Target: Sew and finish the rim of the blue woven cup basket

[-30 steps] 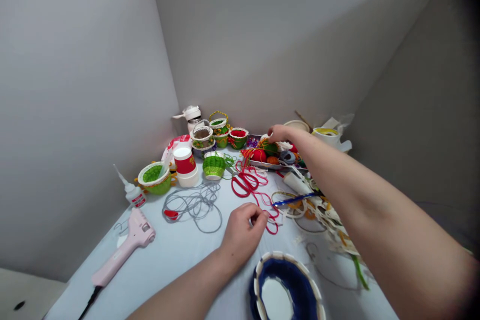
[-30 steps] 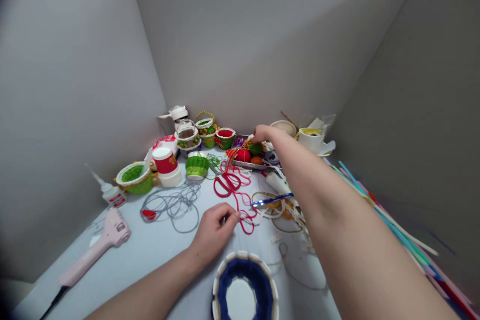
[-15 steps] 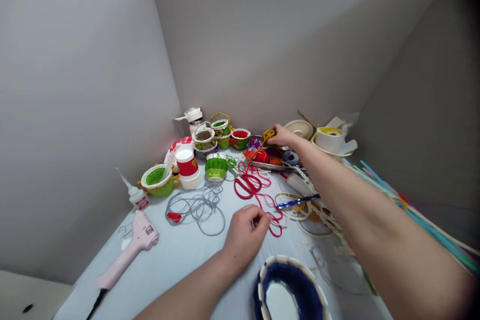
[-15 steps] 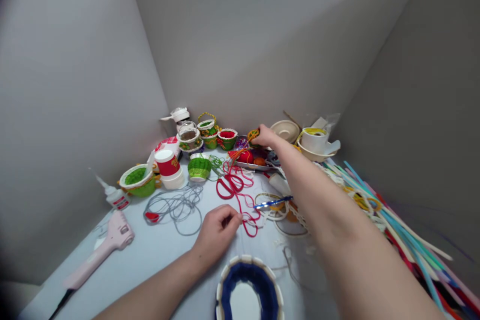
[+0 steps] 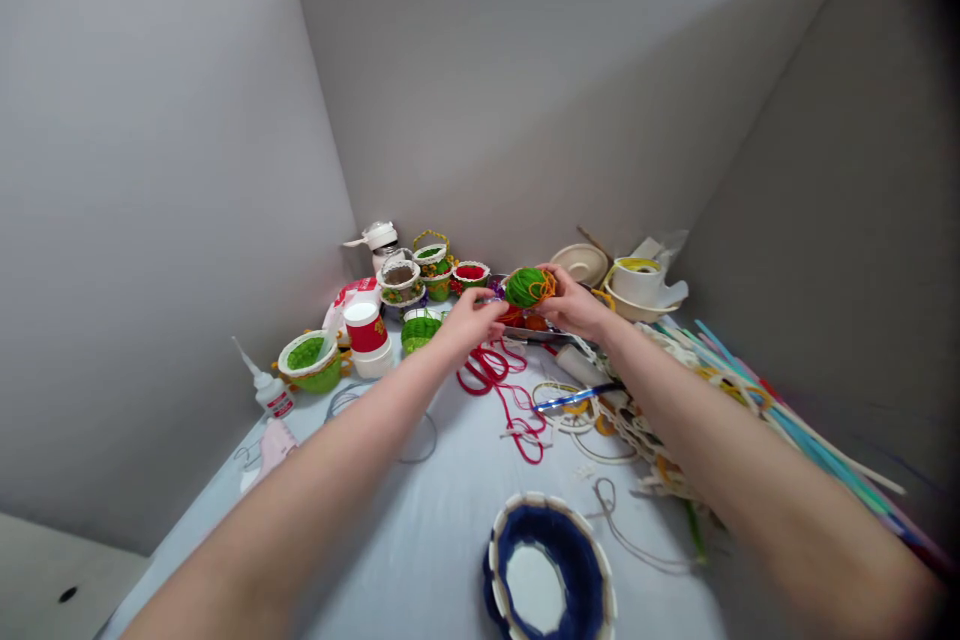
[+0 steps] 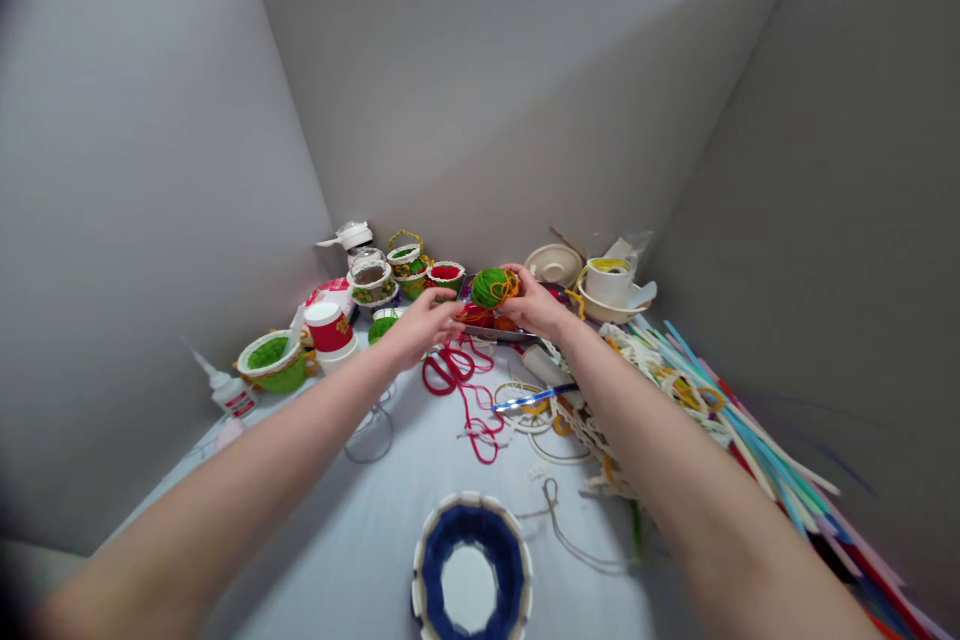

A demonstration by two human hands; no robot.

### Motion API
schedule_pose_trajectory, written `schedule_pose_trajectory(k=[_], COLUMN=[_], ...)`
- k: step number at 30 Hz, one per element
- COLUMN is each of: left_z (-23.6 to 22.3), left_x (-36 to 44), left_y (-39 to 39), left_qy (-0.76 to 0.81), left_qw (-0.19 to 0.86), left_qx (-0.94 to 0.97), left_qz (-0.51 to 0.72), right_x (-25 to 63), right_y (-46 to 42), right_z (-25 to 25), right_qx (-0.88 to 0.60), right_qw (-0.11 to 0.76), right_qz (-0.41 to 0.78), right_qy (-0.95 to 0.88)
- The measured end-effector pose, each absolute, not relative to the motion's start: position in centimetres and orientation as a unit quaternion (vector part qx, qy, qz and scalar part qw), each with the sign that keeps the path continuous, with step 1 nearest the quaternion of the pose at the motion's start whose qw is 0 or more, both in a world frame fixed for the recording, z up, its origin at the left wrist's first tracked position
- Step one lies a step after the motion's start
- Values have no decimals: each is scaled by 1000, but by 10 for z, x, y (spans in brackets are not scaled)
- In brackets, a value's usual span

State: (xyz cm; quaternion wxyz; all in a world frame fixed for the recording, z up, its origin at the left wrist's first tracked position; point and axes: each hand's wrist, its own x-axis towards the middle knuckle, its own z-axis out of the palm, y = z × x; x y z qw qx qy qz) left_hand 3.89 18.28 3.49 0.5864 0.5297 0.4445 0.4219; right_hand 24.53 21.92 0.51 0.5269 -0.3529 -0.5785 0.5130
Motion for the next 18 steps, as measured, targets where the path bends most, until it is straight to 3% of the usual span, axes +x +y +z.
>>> schedule_pose_trajectory(k=[4,8,14,18], left_z=[51,42,41,62], left_x=[70,89,78,51], left_y=[232,250,257,255], left_qy=[433,443,455,474], left_qw=[674,669,624,610], left_qx=[478,462,444,425], left_qz=[359,377,454,472], right_x=[242,243,248,264], right_y=[215,215,235,245], right_z=[10,13,7,5], right_qx=[-364,-378,-609,-698], right_qw=[499,474,415,401], right_qz=[505,498,295,223], right_qy=[-603,-620,-608,-550])
